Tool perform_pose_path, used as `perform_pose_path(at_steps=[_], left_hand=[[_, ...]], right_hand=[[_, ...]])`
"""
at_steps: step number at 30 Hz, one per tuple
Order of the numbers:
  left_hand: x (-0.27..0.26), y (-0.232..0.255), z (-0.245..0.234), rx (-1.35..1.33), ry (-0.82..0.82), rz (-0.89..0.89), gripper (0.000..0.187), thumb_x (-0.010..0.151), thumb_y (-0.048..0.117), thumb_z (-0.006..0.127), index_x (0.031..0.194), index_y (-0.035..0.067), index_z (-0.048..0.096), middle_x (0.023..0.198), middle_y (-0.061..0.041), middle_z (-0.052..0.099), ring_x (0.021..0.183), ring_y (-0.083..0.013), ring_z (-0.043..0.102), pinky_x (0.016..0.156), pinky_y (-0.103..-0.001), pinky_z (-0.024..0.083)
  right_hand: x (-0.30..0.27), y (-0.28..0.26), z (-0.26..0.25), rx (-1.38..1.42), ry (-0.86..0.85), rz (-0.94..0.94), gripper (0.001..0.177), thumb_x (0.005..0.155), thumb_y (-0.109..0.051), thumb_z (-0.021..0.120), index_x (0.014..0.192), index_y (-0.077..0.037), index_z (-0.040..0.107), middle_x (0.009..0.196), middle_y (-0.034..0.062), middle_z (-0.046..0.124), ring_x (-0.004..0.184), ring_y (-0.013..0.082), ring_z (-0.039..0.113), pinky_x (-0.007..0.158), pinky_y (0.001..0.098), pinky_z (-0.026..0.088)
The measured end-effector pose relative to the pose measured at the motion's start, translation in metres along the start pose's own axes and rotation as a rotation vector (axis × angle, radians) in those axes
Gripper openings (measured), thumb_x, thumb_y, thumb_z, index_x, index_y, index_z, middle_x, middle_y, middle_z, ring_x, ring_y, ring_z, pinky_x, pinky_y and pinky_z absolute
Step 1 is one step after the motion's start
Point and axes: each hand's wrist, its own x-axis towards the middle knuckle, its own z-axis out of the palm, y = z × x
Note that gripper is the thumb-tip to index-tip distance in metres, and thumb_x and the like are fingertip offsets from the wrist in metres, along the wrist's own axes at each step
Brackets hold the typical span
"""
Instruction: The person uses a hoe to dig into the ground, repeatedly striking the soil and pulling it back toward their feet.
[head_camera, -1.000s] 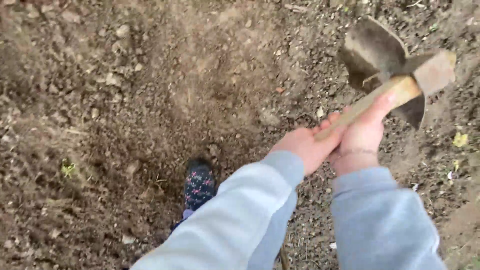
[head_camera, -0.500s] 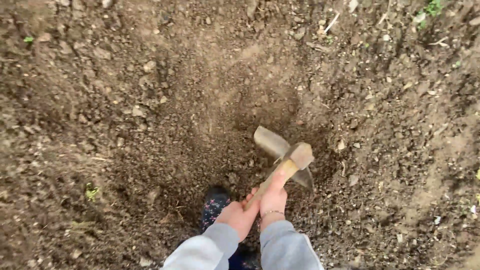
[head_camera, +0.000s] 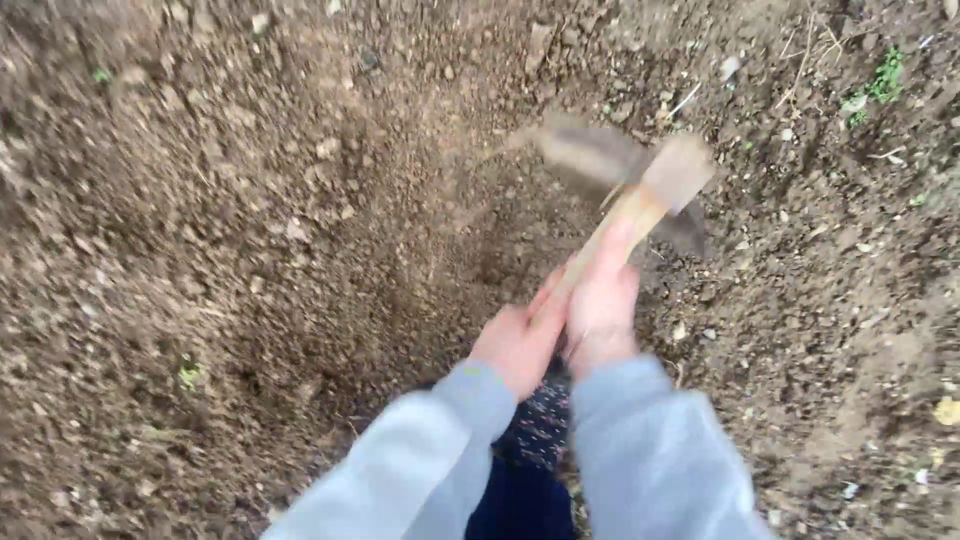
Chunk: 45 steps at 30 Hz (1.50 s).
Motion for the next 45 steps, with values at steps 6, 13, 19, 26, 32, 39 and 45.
perform_pose_path(at_steps=[6,13,19,26,32,39,45], left_hand=[[0.075,0.035,0.018,-0.044,-0.036,0.185,0.107,0.080,0.084,0.026,0.149,0.007,0.053,0.153,-0.015,0.054,0.145,-0.0298,0.047,0.123,-0.044,0.036],[0.031,-0.015,0.012,-0.009,0.010,-0.141,0.087,0.087,0.068,0.037,0.137,0.001,0.062,0.145,-0.018,0.061,0.141,-0.0311,0.053,0.125,-0.043,0.037],[0.034,-0.125,0.040,-0.038,0.030,-0.356,0.096,0.079,0.089,0.043,0.119,0.008,0.074,0.129,-0.013,0.073,0.132,-0.0269,0.062,0.114,-0.042,0.050],[0.010,-0.074,0.037,-0.136,-0.019,-0.314,0.090,0.083,0.081,0.048,0.122,0.004,0.073,0.131,-0.017,0.071,0.135,-0.0296,0.061,0.114,-0.043,0.048],[0.018,0.040,0.023,-0.076,0.008,-0.047,0.079,0.085,0.069,0.036,0.120,0.011,0.076,0.120,-0.022,0.072,0.120,-0.0369,0.067,0.101,-0.043,0.050],[0.021,0.109,-0.010,-0.036,0.066,0.108,0.095,0.079,0.075,0.031,0.126,0.002,0.070,0.125,-0.026,0.069,0.122,-0.0419,0.064,0.101,-0.046,0.049],[0.078,0.037,-0.025,-0.073,0.039,-0.030,0.091,0.077,0.077,0.029,0.136,0.020,0.068,0.128,-0.025,0.068,0.126,-0.0397,0.062,0.102,-0.043,0.047]], right_hand=[[0.044,-0.071,0.020,-0.258,-0.025,-0.112,0.107,0.072,-0.086,0.035,0.140,-0.005,0.051,0.124,0.0118,0.073,0.109,0.0235,0.075,0.097,0.0428,0.061],[0.019,0.038,0.007,-0.153,-0.020,0.104,0.092,0.087,-0.081,0.044,0.112,0.005,0.065,0.097,0.0233,0.073,0.084,0.0317,0.073,0.080,0.0453,0.061],[-0.020,0.108,-0.031,-0.209,-0.019,0.392,0.087,0.090,-0.081,0.042,0.106,0.003,0.062,0.079,0.0219,0.069,0.064,0.0341,0.069,0.058,0.0464,0.063],[-0.019,0.062,-0.024,-0.092,-0.015,0.409,0.076,0.092,-0.078,0.050,0.090,-0.002,0.058,0.064,0.0186,0.060,0.053,0.0339,0.063,0.049,0.0462,0.058],[0.002,-0.059,-0.008,0.123,-0.136,0.147,0.079,0.070,-0.088,0.043,0.082,-0.010,0.043,0.058,0.0096,0.043,0.044,0.0257,0.042,0.042,0.0419,0.039],[0.016,-0.142,0.028,0.097,-0.150,0.015,0.074,0.069,-0.082,0.038,0.093,-0.012,0.043,0.065,0.0072,0.043,0.052,0.0239,0.042,0.051,0.0402,0.040],[0.060,-0.039,0.062,-0.045,-0.040,0.047,0.074,0.077,-0.080,0.041,0.086,-0.007,0.051,0.067,0.0130,0.053,0.050,0.0291,0.053,0.046,0.0464,0.048]])
